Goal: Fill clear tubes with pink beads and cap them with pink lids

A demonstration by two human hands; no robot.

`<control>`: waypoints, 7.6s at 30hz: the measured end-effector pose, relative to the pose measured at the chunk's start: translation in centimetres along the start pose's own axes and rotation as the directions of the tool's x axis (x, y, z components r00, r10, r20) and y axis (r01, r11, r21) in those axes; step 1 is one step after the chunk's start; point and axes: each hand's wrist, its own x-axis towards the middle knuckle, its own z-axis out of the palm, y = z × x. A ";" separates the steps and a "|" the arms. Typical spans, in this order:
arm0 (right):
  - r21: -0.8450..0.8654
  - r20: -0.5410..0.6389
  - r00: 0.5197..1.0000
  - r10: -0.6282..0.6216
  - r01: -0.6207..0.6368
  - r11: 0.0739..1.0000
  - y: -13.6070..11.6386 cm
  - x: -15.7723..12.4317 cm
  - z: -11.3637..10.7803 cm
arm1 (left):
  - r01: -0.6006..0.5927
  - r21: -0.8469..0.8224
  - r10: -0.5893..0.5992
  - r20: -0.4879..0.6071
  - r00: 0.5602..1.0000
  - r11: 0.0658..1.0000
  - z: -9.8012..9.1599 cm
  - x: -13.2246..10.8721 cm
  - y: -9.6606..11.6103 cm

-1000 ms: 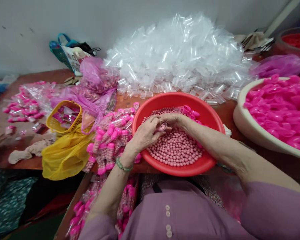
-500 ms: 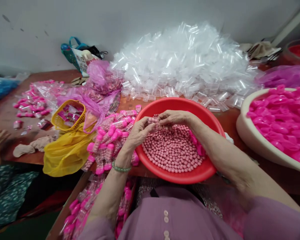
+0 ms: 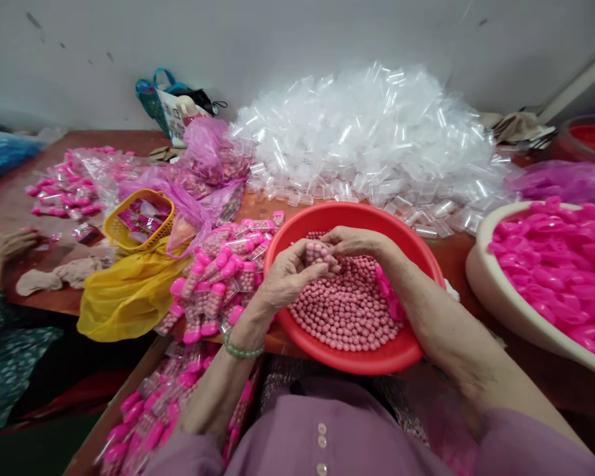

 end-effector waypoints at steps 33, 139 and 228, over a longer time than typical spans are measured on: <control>-0.426 -0.301 0.868 0.395 -0.493 0.759 2.5 -1.9 -2.9 | 0.198 -0.288 -0.191 0.053 0.980 0.937 -3.2 0.7 -0.9; 0.397 -0.835 0.510 0.207 0.297 0.869 -2.8 -1.2 5.5 | 0.153 -0.301 -0.173 -0.042 0.984 0.941 -2.9 1.1 -1.3; 0.132 -0.387 0.820 -0.421 0.501 0.855 -4.7 -3.0 0.5 | 0.410 -0.227 -0.298 0.404 0.865 0.884 -4.6 1.1 -0.9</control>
